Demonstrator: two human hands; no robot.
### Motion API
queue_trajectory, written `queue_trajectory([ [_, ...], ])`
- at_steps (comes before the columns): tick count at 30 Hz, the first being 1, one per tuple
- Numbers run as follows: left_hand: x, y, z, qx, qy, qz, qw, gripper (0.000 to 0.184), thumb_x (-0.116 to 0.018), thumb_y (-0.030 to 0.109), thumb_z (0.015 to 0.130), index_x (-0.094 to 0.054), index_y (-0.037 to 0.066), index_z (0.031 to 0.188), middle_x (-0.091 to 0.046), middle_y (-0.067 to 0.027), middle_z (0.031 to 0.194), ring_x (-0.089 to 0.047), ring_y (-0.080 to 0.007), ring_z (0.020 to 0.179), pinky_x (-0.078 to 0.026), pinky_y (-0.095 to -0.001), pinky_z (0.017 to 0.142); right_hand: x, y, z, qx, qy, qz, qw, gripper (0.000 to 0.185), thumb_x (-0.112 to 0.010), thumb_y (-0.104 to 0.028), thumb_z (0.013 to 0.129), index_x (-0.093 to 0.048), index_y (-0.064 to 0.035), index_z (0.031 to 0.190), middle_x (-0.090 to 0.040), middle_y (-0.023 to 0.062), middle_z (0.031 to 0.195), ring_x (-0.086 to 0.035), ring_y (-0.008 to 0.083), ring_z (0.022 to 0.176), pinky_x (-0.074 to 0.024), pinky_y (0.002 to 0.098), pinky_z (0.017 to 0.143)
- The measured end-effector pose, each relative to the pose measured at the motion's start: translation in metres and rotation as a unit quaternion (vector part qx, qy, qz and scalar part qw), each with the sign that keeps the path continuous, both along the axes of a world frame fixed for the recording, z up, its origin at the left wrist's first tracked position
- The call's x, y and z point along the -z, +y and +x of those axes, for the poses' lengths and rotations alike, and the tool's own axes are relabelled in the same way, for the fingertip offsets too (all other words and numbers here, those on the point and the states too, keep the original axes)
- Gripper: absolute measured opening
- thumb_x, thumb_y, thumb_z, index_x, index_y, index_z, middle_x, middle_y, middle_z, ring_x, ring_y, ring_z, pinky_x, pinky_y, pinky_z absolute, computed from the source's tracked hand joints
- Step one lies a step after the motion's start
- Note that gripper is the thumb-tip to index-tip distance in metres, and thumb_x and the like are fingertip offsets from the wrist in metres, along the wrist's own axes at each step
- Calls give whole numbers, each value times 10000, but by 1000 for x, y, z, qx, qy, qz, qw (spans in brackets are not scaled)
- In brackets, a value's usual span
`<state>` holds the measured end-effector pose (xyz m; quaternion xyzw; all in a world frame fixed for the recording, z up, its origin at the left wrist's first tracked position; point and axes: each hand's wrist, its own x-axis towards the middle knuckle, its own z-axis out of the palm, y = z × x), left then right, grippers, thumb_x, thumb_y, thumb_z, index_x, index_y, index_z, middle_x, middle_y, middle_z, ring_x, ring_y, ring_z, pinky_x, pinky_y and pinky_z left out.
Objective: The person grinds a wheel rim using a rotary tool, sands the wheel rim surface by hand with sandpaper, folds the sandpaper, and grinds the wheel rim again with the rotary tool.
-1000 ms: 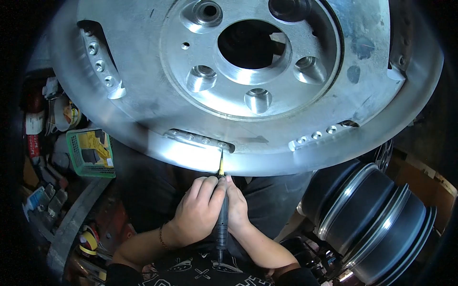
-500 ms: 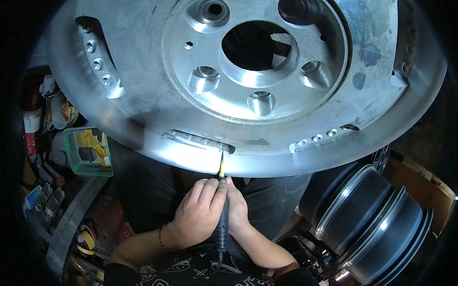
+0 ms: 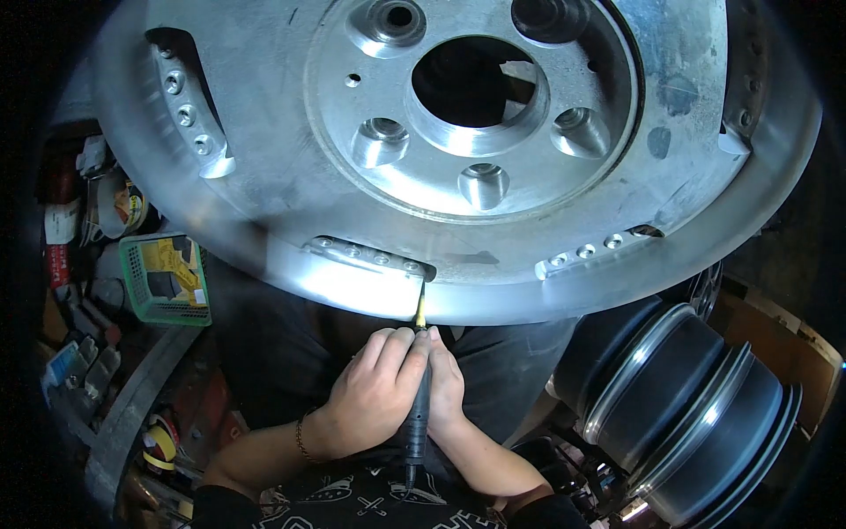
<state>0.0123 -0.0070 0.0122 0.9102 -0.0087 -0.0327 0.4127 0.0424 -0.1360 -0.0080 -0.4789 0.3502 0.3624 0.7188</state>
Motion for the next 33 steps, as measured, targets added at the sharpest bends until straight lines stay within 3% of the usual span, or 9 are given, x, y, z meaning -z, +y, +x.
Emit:
queue_trajectory([
  [33,-4,0,-1,-17,23,-8,1000,415,-588,38,830,-579,-105,1220,-564,-212,1109,-573,-330,1019,-518,-387,891,-5,5,3,27,49,36,998,373,-363,-351,1095,-597,-65,1049,-613,26,873,-594,91,769,-499,249,732],
])
